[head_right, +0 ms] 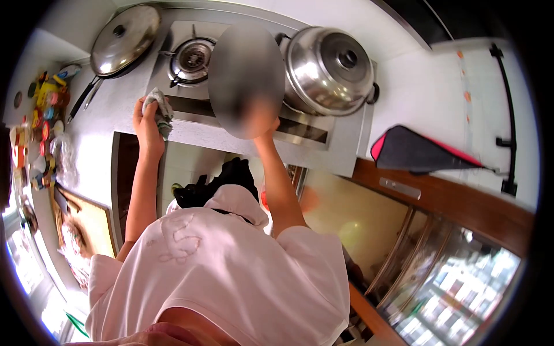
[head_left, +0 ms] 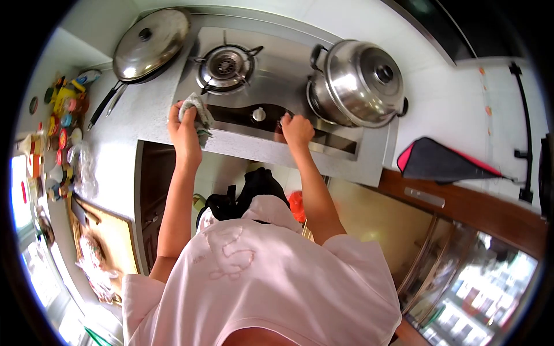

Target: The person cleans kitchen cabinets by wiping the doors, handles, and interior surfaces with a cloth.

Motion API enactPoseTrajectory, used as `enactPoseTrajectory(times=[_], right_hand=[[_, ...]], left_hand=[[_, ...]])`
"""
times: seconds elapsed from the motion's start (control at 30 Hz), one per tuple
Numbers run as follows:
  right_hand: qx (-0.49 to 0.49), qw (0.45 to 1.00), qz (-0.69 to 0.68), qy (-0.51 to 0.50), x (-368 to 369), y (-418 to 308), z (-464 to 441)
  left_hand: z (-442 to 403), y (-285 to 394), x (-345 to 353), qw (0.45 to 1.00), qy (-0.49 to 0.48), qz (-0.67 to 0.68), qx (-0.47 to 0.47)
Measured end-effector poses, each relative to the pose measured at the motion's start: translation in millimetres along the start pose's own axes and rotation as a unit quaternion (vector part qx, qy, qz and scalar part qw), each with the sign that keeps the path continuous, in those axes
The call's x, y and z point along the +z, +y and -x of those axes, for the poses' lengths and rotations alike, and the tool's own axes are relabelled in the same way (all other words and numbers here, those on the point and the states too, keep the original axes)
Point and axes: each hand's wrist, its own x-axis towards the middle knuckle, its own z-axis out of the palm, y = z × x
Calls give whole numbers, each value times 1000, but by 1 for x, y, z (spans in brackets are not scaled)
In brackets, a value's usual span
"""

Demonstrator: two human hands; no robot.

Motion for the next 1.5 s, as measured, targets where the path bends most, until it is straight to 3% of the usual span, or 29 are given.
enactPoseTrajectory(times=[0.13, 0.23, 0.33, 0.47, 0.6, 0.67, 0.8, 0.87, 0.97, 1.17, 1.27, 1.5], right_hand=[[-65, 996, 62, -14, -30, -37, 9], [-184, 979, -59, -63, -36, -88, 9], [-370, 897, -229, -80, -46, -169, 17], [-493, 767, -375, -169, -59, -299, 46], [-583, 696, -371, -195, -51, -441, 68], [-647, 657, -361, -143, -29, -523, 68], [-704, 642, -284, -107, 21, -682, 50], [-700, 668, -229, -106, 51, -752, 35], [-739, 637, -210, -63, 97, -828, 13], [-743, 645, -141, -108, 129, -887, -7], [-790, 597, -117, -72, 139, -901, -16], [-802, 588, -83, -66, 150, -918, -20]], left_hand=[[-4, 5, -11, 998, 59, 12, 29], [-2, 33, -19, 993, 103, 25, 46], [-6, 52, -48, 982, 164, 50, 80], [-9, 93, -105, 962, 223, 89, 128], [-28, 133, -172, 937, 279, 124, 172], [-45, 144, -214, 932, 281, 137, 183], [-77, 164, -281, 916, 294, 189, 198], [-93, 172, -307, 910, 304, 200, 199], [-115, 174, -342, 911, 314, 191, 185], [-148, 176, -382, 915, 314, 198, 160], [-158, 171, -390, 921, 304, 192, 152], [-169, 165, -400, 920, 308, 208, 125]])
